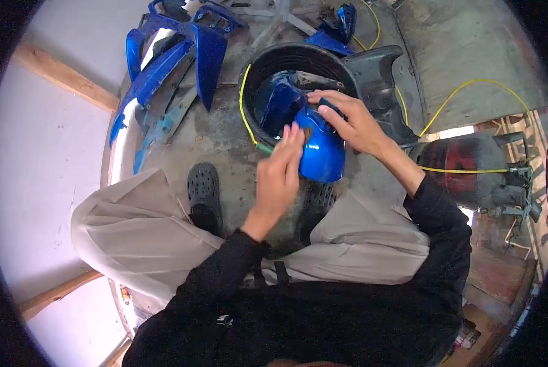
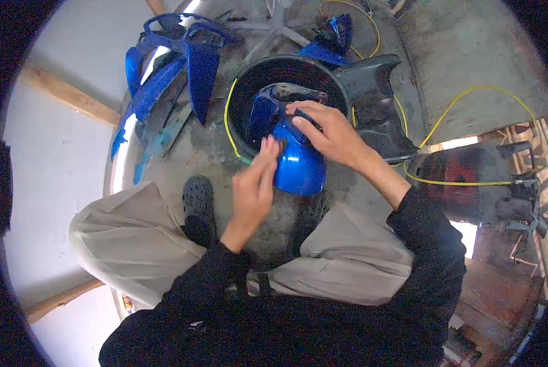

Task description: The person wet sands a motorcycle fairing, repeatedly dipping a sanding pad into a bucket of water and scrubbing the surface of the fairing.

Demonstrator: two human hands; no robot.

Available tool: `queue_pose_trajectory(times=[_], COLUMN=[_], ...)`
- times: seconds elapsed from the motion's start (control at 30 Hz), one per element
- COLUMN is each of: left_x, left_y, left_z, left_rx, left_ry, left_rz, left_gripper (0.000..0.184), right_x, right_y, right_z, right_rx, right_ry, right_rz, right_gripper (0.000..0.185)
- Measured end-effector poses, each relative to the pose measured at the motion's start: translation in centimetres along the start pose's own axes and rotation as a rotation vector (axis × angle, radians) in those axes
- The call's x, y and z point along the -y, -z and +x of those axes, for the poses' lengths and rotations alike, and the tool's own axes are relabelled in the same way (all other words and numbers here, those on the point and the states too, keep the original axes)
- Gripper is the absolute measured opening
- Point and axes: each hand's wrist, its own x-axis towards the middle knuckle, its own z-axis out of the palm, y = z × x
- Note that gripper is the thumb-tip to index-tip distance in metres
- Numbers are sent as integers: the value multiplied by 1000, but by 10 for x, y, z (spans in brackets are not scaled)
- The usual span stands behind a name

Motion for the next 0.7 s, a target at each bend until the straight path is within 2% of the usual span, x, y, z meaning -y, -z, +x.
queue_pose_trajectory(times=[0.1, 0.23, 0.27, 0.37, 0.4, 0.57, 0.63, 0.7], left_x=[7, -12, -2, 19, 24, -13, 1, 13], left_y=[-13, -10, -13, -18, -16, -15, -14, -19], left_z=[29, -31, -31, 8, 21, -28, -14, 9], left_rx=[-54, -107, -120, -107, -59, -125, -122, -135], left_ry=[159, 152, 80, 175, 278, 172, 138, 294], left_rz=[-113, -73, -26, -29, -50, -100, -96, -84], left_gripper=[35, 34, 34, 34, 35, 34, 33, 30], right_x=[9, 9, 9, 12, 13, 13, 15, 16], right_y=[3, 2, 1, -2, -2, -5, -8, -5], right_z=[1, 4, 5, 5, 4, 10, 9, 3], right_rx=[-4, -12, -15, -13, -6, -46, -87, -92], right_ry=[-25, -46, -51, -80, -99, -137, -129, -142], right_rz=[-47, -60, -82, -87, -82, -95, -131, -151], right_gripper=[35, 32, 31, 29, 28, 27, 26, 26])
